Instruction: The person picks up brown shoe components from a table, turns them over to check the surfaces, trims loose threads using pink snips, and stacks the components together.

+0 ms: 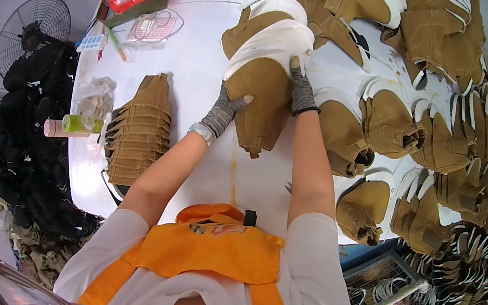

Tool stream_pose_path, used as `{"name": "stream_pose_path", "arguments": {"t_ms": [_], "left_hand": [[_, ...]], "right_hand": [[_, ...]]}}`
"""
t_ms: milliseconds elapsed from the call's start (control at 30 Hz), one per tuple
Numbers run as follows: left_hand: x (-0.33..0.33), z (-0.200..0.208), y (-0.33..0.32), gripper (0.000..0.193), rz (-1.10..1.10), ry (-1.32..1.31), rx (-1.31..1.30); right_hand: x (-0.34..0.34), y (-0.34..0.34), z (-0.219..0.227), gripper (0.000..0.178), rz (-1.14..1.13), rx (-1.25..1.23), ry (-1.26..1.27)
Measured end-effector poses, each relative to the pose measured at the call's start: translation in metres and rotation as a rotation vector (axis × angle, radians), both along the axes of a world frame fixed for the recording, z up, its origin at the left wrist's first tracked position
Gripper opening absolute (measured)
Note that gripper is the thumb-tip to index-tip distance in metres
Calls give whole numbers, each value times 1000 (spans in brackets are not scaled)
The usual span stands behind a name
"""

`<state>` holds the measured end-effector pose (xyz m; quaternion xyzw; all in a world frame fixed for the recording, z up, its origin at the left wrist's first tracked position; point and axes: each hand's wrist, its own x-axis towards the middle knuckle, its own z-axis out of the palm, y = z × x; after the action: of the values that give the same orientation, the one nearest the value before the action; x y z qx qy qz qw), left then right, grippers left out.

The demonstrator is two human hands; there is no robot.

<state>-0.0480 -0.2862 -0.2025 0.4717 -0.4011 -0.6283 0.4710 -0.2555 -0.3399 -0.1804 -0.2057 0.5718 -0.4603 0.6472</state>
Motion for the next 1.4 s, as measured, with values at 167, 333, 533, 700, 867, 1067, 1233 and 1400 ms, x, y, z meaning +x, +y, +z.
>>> {"name": "stream_pose_path", "arguments": {"t_ms": [167, 333, 533, 700, 867, 1067, 1233, 1400], "left_hand": [[10, 15, -1, 84, 5, 137, 89], [14, 66, -8, 75, -31, 120, 311], [-6, 51, -7, 68, 96, 125, 286], [-5, 45, -14, 64, 100, 130, 316], [-8, 48, -15, 64, 121, 163, 401], [-21, 66, 17, 61, 152, 261, 500], [19, 5, 5, 57, 72, -70, 422], [12, 15, -12, 51, -3, -343, 84]], "right_hand": [[-1, -4, -28, 100, 46, -58, 124], [1, 12, -6, 96, 36, -22, -180], [7, 80, -35, 84, -49, -296, -93], [35, 157, -12, 82, -70, -484, -29], [38, 173, 14, 80, 161, -561, 812], [38, 162, 17, 49, -36, -659, 1100], [8, 157, 27, 41, -117, -465, 293], [-12, 158, 29, 43, -128, -441, 118]]}}
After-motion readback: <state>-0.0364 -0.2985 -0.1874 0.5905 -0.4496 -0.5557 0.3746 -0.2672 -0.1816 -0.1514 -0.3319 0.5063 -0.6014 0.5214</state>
